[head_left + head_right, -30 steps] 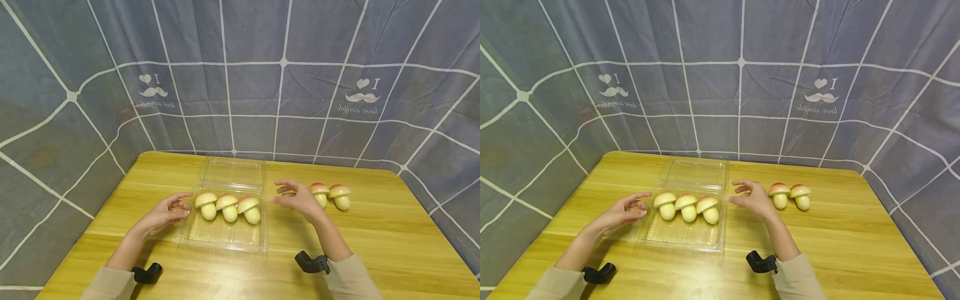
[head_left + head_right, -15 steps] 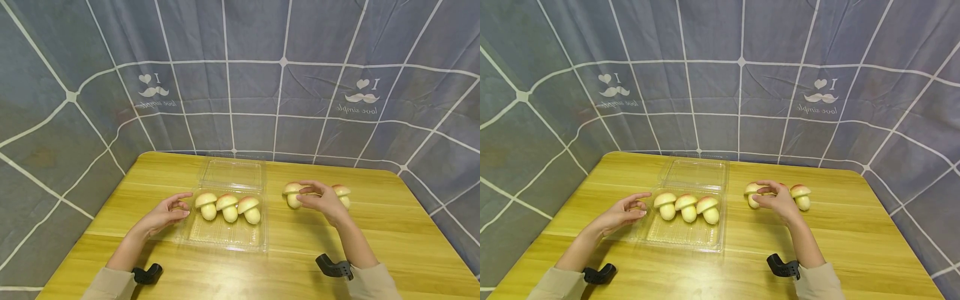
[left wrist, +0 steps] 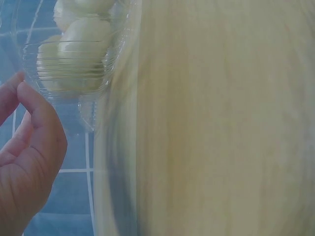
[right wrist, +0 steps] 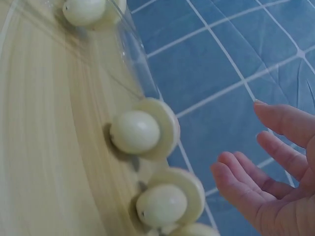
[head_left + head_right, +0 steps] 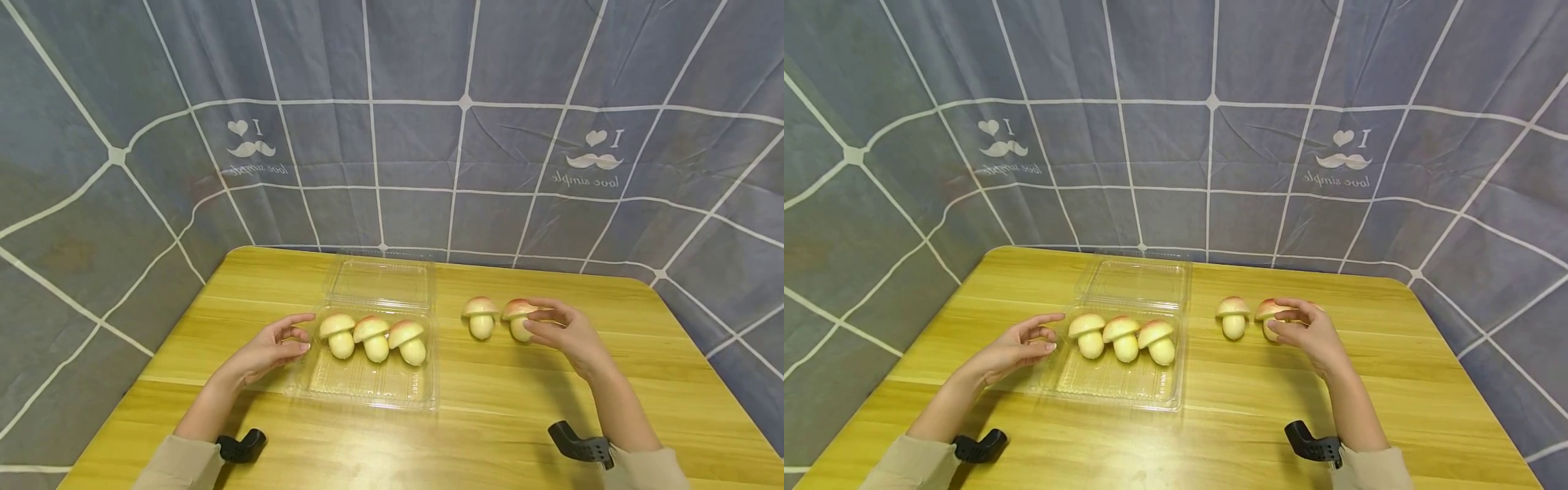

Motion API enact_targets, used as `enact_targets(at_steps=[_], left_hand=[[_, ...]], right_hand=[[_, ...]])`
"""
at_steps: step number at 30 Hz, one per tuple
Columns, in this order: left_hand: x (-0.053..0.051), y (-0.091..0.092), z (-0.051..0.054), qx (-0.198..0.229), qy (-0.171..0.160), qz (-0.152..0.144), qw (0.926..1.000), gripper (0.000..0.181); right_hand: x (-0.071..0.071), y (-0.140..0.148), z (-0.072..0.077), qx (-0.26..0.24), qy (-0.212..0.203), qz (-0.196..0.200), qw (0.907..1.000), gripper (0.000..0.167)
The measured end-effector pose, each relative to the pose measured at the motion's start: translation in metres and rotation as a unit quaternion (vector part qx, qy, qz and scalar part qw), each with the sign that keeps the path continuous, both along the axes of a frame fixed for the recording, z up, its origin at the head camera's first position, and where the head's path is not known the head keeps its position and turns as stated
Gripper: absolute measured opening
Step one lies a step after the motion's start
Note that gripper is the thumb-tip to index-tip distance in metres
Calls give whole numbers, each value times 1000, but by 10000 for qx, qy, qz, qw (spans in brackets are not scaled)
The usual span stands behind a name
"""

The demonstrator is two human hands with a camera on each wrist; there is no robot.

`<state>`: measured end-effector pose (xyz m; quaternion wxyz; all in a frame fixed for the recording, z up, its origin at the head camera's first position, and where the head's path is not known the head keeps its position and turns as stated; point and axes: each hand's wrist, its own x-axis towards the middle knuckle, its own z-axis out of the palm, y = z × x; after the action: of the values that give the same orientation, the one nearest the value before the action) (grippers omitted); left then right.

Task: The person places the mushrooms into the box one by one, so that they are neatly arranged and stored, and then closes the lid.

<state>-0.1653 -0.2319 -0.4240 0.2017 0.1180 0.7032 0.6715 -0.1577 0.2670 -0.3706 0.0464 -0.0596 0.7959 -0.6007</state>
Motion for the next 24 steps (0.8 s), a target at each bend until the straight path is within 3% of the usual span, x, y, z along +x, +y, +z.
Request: enact_targets(at_steps=[7,15,24], left_hand=[[0,0,0,47,23,2,10000,65],[0,0,-1,62,21,-52,10000,65],[1,-1,0,43,27,-55,10000,65]], right_hand=[[8,21,-6,-269,-49,-153,9995,34],[14,45,-14,-956,-129,-345,9947,38],[10,65,-15,-973,-341,-465,9936,37]])
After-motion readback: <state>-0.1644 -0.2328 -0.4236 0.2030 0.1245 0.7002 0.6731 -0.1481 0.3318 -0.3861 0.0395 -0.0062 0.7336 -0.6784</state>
